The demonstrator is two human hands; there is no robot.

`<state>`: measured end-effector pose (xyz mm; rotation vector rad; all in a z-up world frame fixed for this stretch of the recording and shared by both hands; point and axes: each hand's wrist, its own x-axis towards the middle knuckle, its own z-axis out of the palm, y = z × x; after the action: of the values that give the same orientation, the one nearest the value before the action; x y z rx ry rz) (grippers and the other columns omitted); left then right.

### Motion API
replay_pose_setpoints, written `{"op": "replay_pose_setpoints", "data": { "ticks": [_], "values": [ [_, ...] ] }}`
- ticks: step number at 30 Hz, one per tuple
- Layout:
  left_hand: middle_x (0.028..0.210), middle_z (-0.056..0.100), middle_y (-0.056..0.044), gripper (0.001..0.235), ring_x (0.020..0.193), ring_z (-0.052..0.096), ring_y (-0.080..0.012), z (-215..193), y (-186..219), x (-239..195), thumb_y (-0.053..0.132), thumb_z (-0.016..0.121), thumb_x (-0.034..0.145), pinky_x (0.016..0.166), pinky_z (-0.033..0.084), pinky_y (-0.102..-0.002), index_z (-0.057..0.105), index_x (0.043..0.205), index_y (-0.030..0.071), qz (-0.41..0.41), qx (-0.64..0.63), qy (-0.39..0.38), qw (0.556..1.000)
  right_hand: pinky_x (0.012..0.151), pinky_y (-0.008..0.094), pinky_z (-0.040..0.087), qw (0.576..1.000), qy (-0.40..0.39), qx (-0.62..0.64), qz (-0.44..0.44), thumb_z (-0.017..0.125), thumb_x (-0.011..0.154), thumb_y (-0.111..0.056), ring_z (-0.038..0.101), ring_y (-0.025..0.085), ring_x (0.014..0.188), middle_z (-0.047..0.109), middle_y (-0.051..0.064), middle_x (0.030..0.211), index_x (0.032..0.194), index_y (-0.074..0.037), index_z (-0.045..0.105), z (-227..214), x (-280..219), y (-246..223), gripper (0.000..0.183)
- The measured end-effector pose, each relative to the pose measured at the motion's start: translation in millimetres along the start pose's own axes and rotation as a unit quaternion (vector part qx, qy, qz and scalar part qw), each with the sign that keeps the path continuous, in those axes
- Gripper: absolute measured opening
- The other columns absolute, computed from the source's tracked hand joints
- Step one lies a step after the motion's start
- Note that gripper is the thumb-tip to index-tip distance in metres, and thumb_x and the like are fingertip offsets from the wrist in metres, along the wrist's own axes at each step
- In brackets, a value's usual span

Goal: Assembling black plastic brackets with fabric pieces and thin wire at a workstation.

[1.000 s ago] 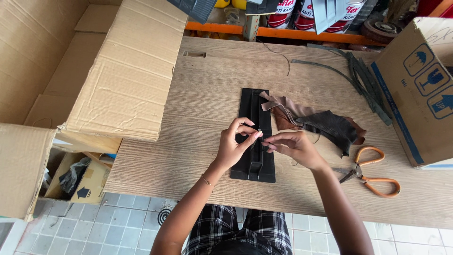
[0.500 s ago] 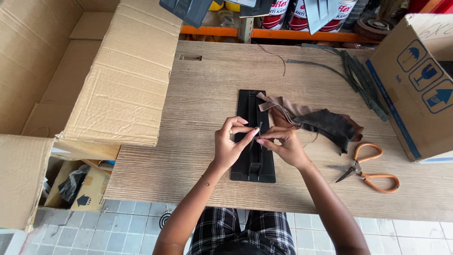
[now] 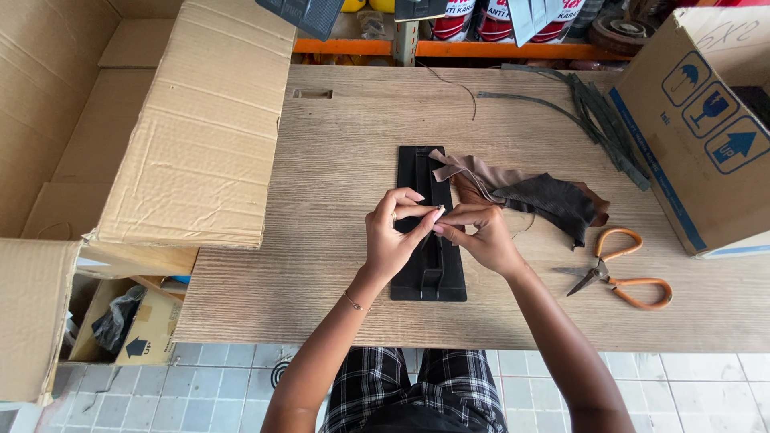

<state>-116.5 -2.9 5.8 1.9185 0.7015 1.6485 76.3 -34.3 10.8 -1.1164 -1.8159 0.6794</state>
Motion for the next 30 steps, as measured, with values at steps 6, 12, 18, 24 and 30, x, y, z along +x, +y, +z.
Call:
{"op": "replay_pose_setpoints", "data": {
  "ticks": [6,12,18,24,30],
  "values": [
    [0.092,0.081,-0.005,0.033,0.09,0.078,-0.0134,-3,-3,-1,0.016,0.08,0.093,0.087,0.059,-0.028,0.059,0.116,0.004,-0.024,-0.021,-0.02,0.999,0.054,0.022,0.05,1.0,0.02,-0.002,-0.011,0.079,0.088,-0.012,0.063,0.007,0.059,0.074,0.004,0.08,0.098,-0.006,0.081,5,-1,2,0.012],
    [0.091,0.081,-0.006,0.035,0.091,0.078,-0.0143,-4,-4,2,0.018,0.08,0.093,0.091,0.058,-0.029,0.059,0.117,0.003,-0.032,-0.021,-0.025,0.999,0.055,0.023,0.049,0.999,0.031,0.03,0.018,0.078,0.088,-0.01,0.06,0.006,0.061,0.071,0.002,0.081,0.097,-0.004,0.08,9,-1,0,0.012],
    [0.105,0.08,-0.005,0.026,0.097,0.078,-0.015,-12,-15,-6,0.025,0.069,0.101,0.09,0.06,-0.029,0.066,0.118,0.007,-0.071,-0.057,-0.042,0.995,0.057,0.023,0.049,0.998,0.055,-0.013,-0.023,0.082,0.086,-0.011,0.06,0.006,0.063,0.071,0.001,0.077,0.091,-0.004,0.08,9,-3,7,0.008],
    [0.091,0.082,-0.004,0.024,0.085,0.073,-0.0155,-15,-25,-21,0.026,0.077,0.09,0.081,0.058,-0.032,0.08,0.106,0.009,-0.092,0.002,-0.139,0.986,0.055,0.023,0.047,0.998,0.061,-0.004,-0.023,0.081,0.086,-0.01,0.058,0.006,0.061,0.072,0.002,0.078,0.093,-0.004,0.081,8,-5,10,0.01],
    [0.089,0.079,-0.003,0.015,0.083,0.072,-0.0135,-7,-42,-31,0.02,0.08,0.087,0.077,0.059,-0.029,0.082,0.099,0.011,-0.093,-0.01,-0.152,0.984,0.056,0.023,0.047,0.998,0.051,-0.03,-0.022,0.081,0.086,-0.01,0.058,0.006,0.061,0.073,0.001,0.079,0.096,-0.007,0.082,4,-4,1,0.01]
  ]
}}
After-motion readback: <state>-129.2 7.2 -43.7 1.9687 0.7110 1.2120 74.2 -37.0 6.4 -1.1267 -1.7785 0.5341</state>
